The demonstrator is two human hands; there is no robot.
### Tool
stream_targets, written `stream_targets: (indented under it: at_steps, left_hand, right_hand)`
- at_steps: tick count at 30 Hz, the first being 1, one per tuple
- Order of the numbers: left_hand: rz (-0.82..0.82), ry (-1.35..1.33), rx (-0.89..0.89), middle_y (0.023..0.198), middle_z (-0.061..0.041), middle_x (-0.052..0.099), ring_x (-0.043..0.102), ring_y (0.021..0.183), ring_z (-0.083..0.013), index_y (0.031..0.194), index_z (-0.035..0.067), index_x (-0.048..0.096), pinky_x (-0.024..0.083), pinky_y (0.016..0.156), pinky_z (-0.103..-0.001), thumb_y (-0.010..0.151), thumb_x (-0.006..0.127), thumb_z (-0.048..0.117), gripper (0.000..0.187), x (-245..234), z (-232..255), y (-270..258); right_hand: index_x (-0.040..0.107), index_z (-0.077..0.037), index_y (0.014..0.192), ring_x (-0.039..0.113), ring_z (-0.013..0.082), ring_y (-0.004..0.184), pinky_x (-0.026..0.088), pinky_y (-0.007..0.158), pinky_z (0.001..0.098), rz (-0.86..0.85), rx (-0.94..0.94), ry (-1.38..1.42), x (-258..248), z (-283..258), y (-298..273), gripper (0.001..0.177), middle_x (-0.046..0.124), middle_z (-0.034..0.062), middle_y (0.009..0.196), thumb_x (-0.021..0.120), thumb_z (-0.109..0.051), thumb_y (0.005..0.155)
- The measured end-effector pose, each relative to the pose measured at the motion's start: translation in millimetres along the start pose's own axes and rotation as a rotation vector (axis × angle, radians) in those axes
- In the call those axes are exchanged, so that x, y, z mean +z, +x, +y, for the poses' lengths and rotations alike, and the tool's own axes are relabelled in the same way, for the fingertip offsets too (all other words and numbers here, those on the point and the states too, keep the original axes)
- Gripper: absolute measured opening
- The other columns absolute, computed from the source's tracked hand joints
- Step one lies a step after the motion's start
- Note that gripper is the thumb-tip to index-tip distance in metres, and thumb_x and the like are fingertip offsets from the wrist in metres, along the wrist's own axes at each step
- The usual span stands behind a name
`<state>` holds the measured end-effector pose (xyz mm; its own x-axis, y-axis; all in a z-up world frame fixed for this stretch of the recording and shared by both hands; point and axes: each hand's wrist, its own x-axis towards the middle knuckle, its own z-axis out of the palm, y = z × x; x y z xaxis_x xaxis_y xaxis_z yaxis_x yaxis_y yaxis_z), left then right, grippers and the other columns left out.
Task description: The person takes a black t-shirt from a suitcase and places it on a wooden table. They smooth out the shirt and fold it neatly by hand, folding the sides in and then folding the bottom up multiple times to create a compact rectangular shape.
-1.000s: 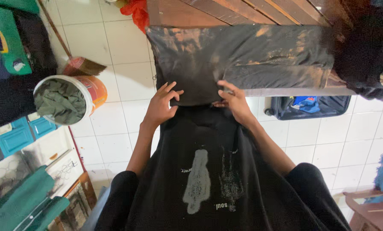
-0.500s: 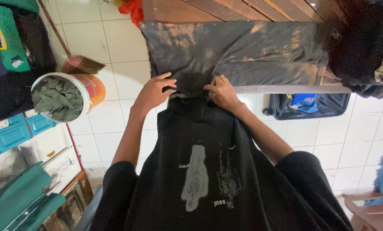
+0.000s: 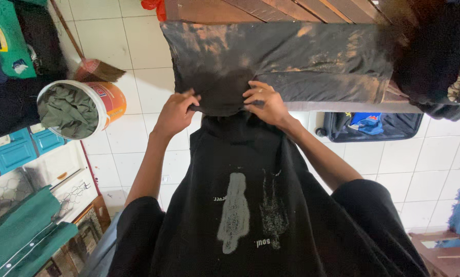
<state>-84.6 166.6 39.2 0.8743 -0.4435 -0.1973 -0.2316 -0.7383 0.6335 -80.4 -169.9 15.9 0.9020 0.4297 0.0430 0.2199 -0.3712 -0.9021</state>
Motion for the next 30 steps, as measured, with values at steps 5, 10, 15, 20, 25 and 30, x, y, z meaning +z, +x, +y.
stream_targets:
  at_steps: [5, 10, 15, 20, 25, 30]
  left_hand:
    - [0.141, -0.205, 0.098, 0.129, -0.019, 0.067, 0.053, 0.137, -0.0454, 0.126, -0.002, 0.054, 0.046, 0.108, -0.051, 0.082, 0.065, -0.006, 0.045, -4.9, 2.5, 7.6]
    - [0.167, -0.793, -0.185, 0.123, -0.012, 0.078, 0.073, 0.118, -0.0174, 0.111, 0.006, 0.05, 0.054, 0.087, -0.028, 0.097, 0.061, 0.0, 0.018, 25.4, -29.4, 28.9]
    - [0.474, -0.815, -0.337, 0.108, -0.016, 0.067, 0.06, 0.095, -0.0124, 0.125, 0.0, 0.065, 0.049, 0.084, -0.025, 0.105, 0.064, 0.002, 0.021, 34.7, -77.5, 87.0]
    - [0.478, -0.866, -0.425, 0.114, -0.006, 0.073, 0.067, 0.103, -0.0063, 0.139, -0.003, 0.057, 0.05, 0.093, -0.021, 0.102, 0.074, 0.006, 0.042, 42.5, -101.9, 132.8]
    - [0.591, -0.883, -0.125, 0.108, -0.014, 0.069, 0.055, 0.091, -0.0124, 0.145, -0.003, 0.058, 0.047, 0.081, -0.025, 0.105, 0.074, 0.003, 0.043, 27.5, -88.7, 138.8]
    - [0.525, -0.86, -0.219, 0.125, -0.015, 0.07, 0.069, 0.11, -0.016, 0.154, 0.0, 0.035, 0.058, 0.092, -0.027, 0.099, 0.071, 0.003, 0.065, 23.8, -77.7, 143.3]
  right_hand:
    - [0.07, 0.001, 0.108, 0.064, 0.0224, 0.113, 0.036, 0.105, 0.043, 0.145, 0.119, 0.217, -2.8, 17.6, 10.2, 0.01, 0.073, 0.0024, 0.088, 0.07, 0.0, 0.098]
    - [0.066, -0.001, 0.117, 0.058, 0.0014, 0.087, 0.049, 0.078, 0.0188, 0.314, 0.267, 0.439, 10.1, 32.7, 32.8, 0.015, 0.066, -0.0039, 0.094, 0.068, -0.007, 0.104]
    - [0.068, -0.004, 0.127, 0.052, 0.0067, 0.071, 0.045, 0.062, 0.0242, 0.466, 0.47, 0.356, 11.2, 58.9, 95.4, 0.028, 0.062, -0.0013, 0.083, 0.07, -0.009, 0.1]
    - [0.057, -0.003, 0.135, 0.07, 0.0115, 0.09, 0.056, 0.081, 0.0245, 0.393, 0.546, 0.281, 16.3, 98.1, 124.6, 0.054, 0.074, 0.006, 0.099, 0.084, -0.004, 0.088]
    - [0.066, -0.003, 0.134, 0.072, 0.0147, 0.095, 0.06, 0.085, 0.0283, 0.474, 0.483, 0.294, 12.4, 97.5, 117.0, 0.046, 0.076, 0.0101, 0.103, 0.076, 0.003, 0.089]
    - [0.061, -0.001, 0.135, 0.073, 0.0107, 0.089, 0.059, 0.081, 0.0263, 0.431, 0.509, 0.225, 7.1, 101.5, 113.9, 0.052, 0.077, 0.0066, 0.099, 0.076, 0.002, 0.086]
